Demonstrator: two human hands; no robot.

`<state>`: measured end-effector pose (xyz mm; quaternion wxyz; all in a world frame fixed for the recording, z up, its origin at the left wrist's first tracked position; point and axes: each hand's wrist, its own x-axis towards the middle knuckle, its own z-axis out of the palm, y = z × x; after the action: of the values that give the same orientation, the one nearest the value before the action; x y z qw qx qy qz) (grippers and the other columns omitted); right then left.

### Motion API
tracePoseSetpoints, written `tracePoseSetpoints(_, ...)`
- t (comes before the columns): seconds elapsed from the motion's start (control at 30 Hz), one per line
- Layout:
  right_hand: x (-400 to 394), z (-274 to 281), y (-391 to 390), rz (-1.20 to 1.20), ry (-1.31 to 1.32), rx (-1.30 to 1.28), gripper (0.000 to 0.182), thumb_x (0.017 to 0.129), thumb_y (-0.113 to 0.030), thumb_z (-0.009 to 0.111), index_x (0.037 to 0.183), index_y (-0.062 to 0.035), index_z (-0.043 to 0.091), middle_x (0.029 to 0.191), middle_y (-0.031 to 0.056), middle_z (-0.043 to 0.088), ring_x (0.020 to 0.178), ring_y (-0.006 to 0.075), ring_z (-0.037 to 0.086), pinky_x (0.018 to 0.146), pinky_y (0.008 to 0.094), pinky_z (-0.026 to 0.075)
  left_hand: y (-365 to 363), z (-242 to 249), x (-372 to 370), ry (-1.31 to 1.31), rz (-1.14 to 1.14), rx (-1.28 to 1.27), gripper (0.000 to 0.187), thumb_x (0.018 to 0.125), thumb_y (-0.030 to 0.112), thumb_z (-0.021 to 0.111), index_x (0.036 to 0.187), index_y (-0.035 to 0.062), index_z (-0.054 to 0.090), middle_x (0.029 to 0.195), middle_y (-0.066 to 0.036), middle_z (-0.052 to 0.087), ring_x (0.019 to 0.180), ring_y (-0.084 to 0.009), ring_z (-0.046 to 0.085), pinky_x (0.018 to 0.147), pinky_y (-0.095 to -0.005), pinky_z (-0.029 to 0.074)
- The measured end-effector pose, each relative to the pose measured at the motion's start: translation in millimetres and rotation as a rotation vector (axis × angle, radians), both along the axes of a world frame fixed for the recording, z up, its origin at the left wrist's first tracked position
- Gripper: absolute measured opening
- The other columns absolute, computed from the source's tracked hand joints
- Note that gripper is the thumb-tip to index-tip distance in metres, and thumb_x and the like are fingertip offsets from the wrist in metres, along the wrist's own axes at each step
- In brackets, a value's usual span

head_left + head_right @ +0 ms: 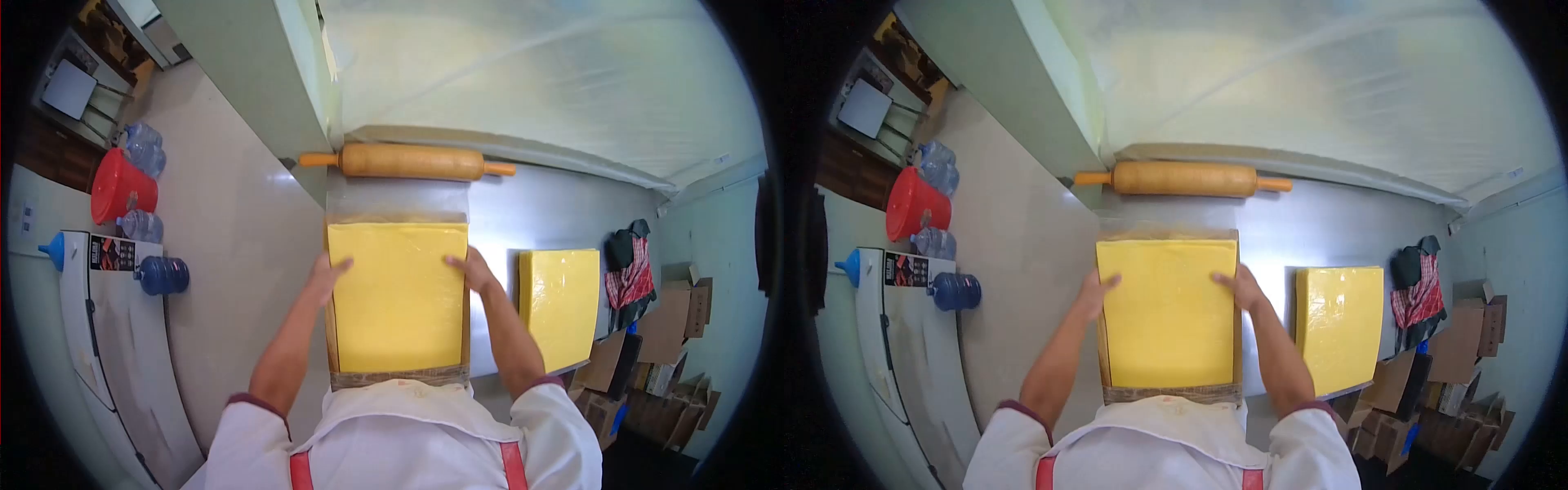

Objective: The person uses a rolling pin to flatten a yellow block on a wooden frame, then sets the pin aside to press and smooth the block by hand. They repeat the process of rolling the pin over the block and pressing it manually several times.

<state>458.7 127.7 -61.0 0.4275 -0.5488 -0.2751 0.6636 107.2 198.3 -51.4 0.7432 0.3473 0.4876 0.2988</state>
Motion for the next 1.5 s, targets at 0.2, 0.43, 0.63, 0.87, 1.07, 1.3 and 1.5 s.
tracePoseSetpoints(0.2, -28, 35, -66, -0.108, 0.117, 0.044, 0.051, 0.090, -0.009, 0.068, 0.135, 0.0032, 0.047, 0.125, 0.0147, 0.061, 0.112, 0.0247, 0.062, 0.096, 0.0386, 0.054, -124, 19, -17, 0.004, 0.056, -0.009, 0.032, 0.095, 0.010, 0.064, 0.122, -0.0051, 0.058, 0.114, -0.011, 0.067, 0.101, -0.0173, 0.063, 0.090, -0.0326, 0.052)
tracePoseSetpoints(0.43, -87, 19, -42, -0.112, 0.460, 0.159, 0.060, 0.098, -0.032, 0.062, 0.145, -0.0027, 0.039, 0.133, 0.0145, 0.057, 0.112, 0.0255, 0.062, 0.091, 0.0405, 0.055, -106, 194, 5, -0.555, -0.169, 0.404, 0.053, 0.095, 0.018, 0.066, 0.141, -0.0027, 0.048, 0.118, -0.015, 0.066, 0.103, -0.0196, 0.066, 0.096, -0.0334, 0.050)
tracePoseSetpoints(0.63, -30, 106, -101, 0.051, 0.681, 0.364, 0.063, 0.096, -0.014, 0.060, 0.150, -0.0032, 0.031, 0.137, 0.0148, 0.054, 0.118, 0.0257, 0.059, 0.097, 0.0389, 0.052, -86, 56, 6, -0.056, 0.089, 0.149, 0.058, 0.096, 0.014, 0.062, 0.147, 0.0016, 0.037, 0.128, -0.015, 0.059, 0.111, -0.0224, 0.063, 0.096, -0.0379, 0.051)
tracePoseSetpoints(0.87, -54, 15, -180, -0.153, -0.322, 0.057, 0.067, 0.088, 0.006, 0.062, 0.149, 0.0020, 0.034, 0.133, 0.0154, 0.058, 0.122, 0.0242, 0.057, 0.103, 0.0344, 0.045, -144, -19, -6, 0.395, 0.157, 0.369, 0.061, 0.088, -0.001, 0.065, 0.144, -0.0002, 0.040, 0.124, -0.015, 0.062, 0.108, -0.0227, 0.064, 0.094, -0.0322, 0.050)
tracePoseSetpoints(1.07, -64, 34, -159, 0.025, -0.862, -0.048, 0.062, 0.085, -0.004, 0.070, 0.143, -0.0040, 0.048, 0.130, 0.0236, 0.058, 0.114, 0.0324, 0.060, 0.095, 0.0396, 0.049, -145, 1, -7, 0.626, 0.046, 0.322, 0.069, 0.086, 0.002, 0.067, 0.148, 0.0013, 0.036, 0.144, -0.021, 0.046, 0.129, -0.0302, 0.051, 0.103, -0.0364, 0.044)
tracePoseSetpoints(1.3, -106, 24, -120, 0.338, -1.383, 0.214, 0.078, 0.094, -0.035, 0.060, 0.153, 0.0022, 0.023, 0.159, 0.0253, 0.020, 0.148, 0.0397, 0.018, 0.119, 0.0507, 0.018, -133, 10, 19, 1.190, -0.608, 0.867, 0.076, 0.096, 0.039, 0.051, 0.154, -0.0015, 0.022, 0.162, -0.022, 0.016, 0.152, -0.0326, 0.010, 0.121, -0.0528, 0.006)
tracePoseSetpoints(1.5, -103, -7, -16, 0.366, -1.546, 0.233, 0.084, 0.098, -0.051, 0.043, 0.152, 0.0077, 0.017, 0.162, 0.0226, 0.015, 0.152, 0.0348, 0.010, 0.121, 0.0535, 0.005, -12, -11, 81, 1.319, -0.569, 0.935, 0.074, 0.100, 0.042, 0.038, 0.154, -0.0049, 0.017, 0.163, -0.021, 0.012, 0.153, -0.0303, 0.005, 0.122, -0.0508, 0.000)
